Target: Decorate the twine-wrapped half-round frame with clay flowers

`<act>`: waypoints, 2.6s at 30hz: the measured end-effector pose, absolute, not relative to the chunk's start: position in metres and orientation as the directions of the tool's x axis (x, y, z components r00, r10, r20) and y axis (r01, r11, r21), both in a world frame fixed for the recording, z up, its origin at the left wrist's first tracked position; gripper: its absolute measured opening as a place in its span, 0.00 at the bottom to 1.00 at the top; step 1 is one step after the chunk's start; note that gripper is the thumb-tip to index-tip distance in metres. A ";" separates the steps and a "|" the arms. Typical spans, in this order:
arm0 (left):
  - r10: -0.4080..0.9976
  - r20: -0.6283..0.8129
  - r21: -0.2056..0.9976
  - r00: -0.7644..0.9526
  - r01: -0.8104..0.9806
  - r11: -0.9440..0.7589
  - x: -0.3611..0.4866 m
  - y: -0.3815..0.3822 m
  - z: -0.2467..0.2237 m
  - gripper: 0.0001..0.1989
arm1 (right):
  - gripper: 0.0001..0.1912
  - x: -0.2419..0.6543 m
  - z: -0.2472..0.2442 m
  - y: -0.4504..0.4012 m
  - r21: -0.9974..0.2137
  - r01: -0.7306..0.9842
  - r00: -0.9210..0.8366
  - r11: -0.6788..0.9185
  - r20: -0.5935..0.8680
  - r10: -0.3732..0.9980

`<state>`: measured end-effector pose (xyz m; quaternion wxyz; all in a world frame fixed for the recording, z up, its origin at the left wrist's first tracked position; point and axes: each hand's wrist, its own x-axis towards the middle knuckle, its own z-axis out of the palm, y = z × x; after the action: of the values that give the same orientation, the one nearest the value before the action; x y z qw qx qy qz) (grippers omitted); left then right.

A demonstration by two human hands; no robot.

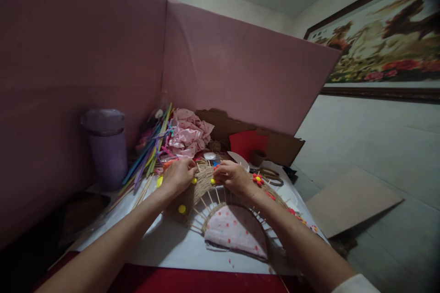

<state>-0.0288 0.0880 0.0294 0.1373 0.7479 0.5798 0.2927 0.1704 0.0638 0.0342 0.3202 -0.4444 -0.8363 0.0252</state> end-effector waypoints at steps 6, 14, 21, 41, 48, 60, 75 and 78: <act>0.954 0.245 0.584 0.171 0.759 -0.286 -0.028 0.090 0.025 0.12 | 0.07 0.172 0.033 0.064 -0.287 0.753 -0.412 0.592 0.497 0.764; 0.944 0.247 0.630 0.221 0.703 -0.330 -0.026 0.099 0.017 0.12 | 0.06 0.172 0.034 0.064 -0.260 0.760 -0.448 0.595 0.453 0.770; 0.946 0.246 0.647 0.210 0.691 -0.321 -0.026 0.102 0.013 0.11 | 0.12 0.171 0.034 0.061 -0.238 0.770 -0.462 0.592 0.431 0.775; 0.946 0.253 0.622 0.203 0.715 -0.320 -0.025 0.099 0.015 0.10 | 0.17 0.177 0.027 0.049 -0.037 0.841 -0.463 0.540 0.468 0.753; 0.947 0.248 0.623 0.203 0.716 -0.316 -0.025 0.097 0.017 0.10 | 0.22 0.184 0.024 0.048 -0.005 0.819 -0.501 0.574 0.482 0.719; 0.950 0.246 0.618 0.194 0.724 -0.308 -0.025 0.094 0.020 0.10 | 0.24 0.187 0.022 0.048 0.004 0.821 -0.498 0.571 0.494 0.713; 0.956 0.225 0.619 0.186 0.731 -0.288 -0.024 0.092 0.023 0.10 | 0.21 0.182 0.026 0.045 0.056 0.814 -0.527 0.578 0.489 0.695; 0.956 0.231 0.622 0.183 0.727 -0.290 -0.024 0.092 0.022 0.10 | 0.19 0.179 0.025 0.045 0.098 0.821 -0.535 0.563 0.479 0.696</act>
<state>-0.0237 0.0918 0.0222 0.1907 0.7452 0.5645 0.2993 0.1792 0.0451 0.0254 0.1973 -0.4400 -0.8618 -0.1576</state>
